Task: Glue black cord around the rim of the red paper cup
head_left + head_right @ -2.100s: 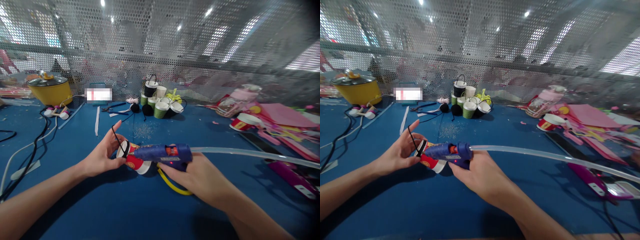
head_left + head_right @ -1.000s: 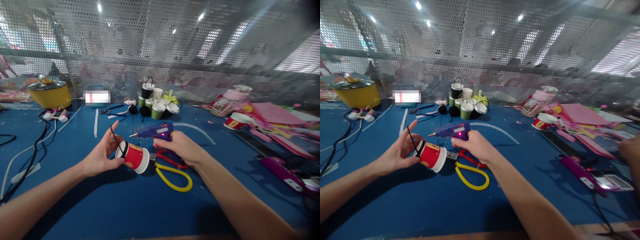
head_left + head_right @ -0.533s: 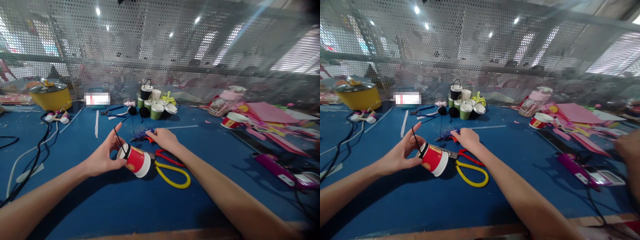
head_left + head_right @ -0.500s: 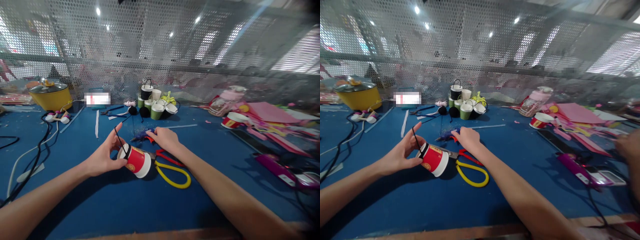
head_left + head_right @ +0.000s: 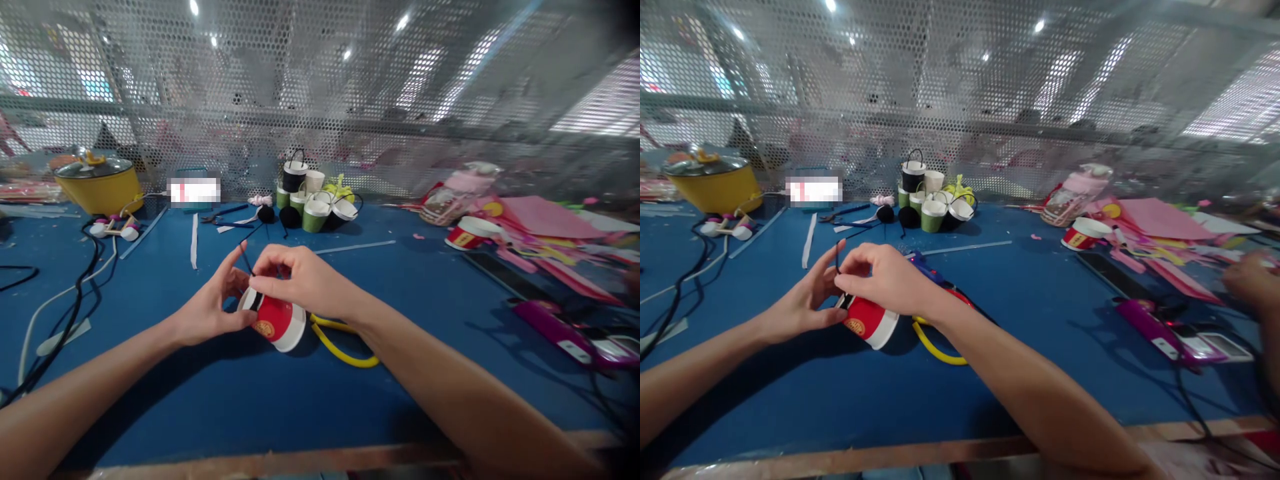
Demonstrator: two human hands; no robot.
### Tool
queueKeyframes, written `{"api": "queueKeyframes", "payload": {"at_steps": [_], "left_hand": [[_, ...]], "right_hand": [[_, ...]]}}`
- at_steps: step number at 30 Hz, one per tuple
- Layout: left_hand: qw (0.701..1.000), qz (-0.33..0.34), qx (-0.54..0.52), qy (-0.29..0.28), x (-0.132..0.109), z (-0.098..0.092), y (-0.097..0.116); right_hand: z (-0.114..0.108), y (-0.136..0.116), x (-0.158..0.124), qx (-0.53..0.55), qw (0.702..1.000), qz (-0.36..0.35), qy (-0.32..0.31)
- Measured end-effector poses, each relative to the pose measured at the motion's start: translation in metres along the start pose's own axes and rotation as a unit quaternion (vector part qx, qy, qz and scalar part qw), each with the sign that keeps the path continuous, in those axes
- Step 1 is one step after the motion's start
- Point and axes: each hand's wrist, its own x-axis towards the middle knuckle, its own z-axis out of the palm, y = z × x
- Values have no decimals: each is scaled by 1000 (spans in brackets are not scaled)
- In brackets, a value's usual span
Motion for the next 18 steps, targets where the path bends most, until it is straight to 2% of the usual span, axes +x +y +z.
{"api": "queueKeyframes", "payload": {"at_steps": [4, 7, 18], "left_hand": [[1000, 9, -7, -9, 0, 0, -4], [1000, 16, -18, -16, -1, 3, -5], [997, 40, -42, -43, -4, 10, 1]], "right_hand": [[-5, 6, -14, 92, 991, 83, 46], [-5, 15, -20, 118, 983, 118, 83], [4, 32, -25, 143, 980, 119, 76]]}}
